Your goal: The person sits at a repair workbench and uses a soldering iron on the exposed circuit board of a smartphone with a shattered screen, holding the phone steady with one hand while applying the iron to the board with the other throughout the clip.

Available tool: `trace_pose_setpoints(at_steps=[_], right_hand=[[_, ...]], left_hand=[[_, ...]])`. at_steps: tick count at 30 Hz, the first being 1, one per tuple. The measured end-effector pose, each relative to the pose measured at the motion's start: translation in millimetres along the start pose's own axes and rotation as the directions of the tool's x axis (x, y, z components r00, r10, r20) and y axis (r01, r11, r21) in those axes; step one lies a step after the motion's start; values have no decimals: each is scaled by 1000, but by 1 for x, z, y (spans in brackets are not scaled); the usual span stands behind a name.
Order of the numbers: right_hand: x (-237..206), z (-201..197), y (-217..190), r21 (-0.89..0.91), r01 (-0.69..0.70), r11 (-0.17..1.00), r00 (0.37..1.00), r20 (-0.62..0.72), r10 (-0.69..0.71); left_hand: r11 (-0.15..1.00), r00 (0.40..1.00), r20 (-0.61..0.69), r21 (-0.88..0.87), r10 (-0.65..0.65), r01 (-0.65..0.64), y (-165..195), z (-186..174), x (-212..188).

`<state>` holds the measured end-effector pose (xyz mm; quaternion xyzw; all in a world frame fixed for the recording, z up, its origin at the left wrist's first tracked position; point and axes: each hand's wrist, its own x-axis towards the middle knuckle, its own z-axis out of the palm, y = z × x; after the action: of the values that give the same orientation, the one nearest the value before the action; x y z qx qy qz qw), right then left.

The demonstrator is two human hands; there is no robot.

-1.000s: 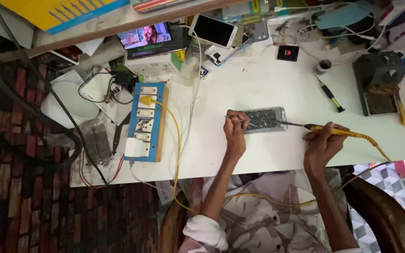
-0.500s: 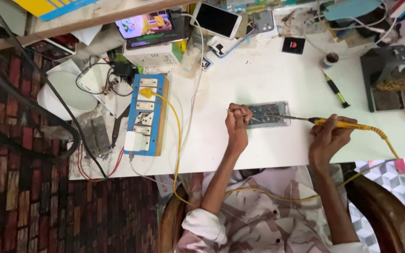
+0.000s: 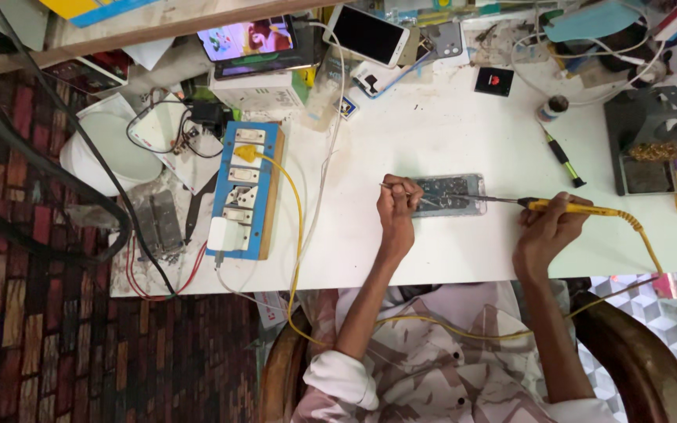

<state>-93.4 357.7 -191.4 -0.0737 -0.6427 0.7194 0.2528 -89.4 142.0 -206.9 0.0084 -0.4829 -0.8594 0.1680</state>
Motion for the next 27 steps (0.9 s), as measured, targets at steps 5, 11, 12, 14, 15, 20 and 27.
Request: trace_pose_setpoints(at_steps=[5, 11, 12, 14, 15, 20, 27], right_hand=[[-2, 0, -2, -37, 19, 999, 1000, 16, -18], [-3, 2, -4, 9, -16, 1000, 1000, -12, 16], [-3, 2, -4, 2, -10, 1000, 1000, -9, 10], [-3, 2, -4, -12, -6, 1000, 1000, 0, 6], [-4, 1, -4, -22, -6, 1000, 1000, 6, 6], [-2, -2, -2, 17, -17, 1000, 1000, -12, 18], [-2, 0, -2, 21, -7, 1000, 1000, 8, 7]], left_hand=[[1000, 1000, 1, 7, -12, 12, 4, 1, 0], [999, 1000, 10, -25, 24, -24, 6, 2, 0], [1000, 1000, 8, -13, 23, -22, 6, 2, 0], [999, 1000, 13, -25, 21, -21, 6, 2, 0], [999, 1000, 13, -31, 18, -17, 6, 2, 0], [999, 999, 19, 16, 50, -50, 7, 3, 1], [999, 999, 26, 28, 35, -35, 8, 3, 2]])
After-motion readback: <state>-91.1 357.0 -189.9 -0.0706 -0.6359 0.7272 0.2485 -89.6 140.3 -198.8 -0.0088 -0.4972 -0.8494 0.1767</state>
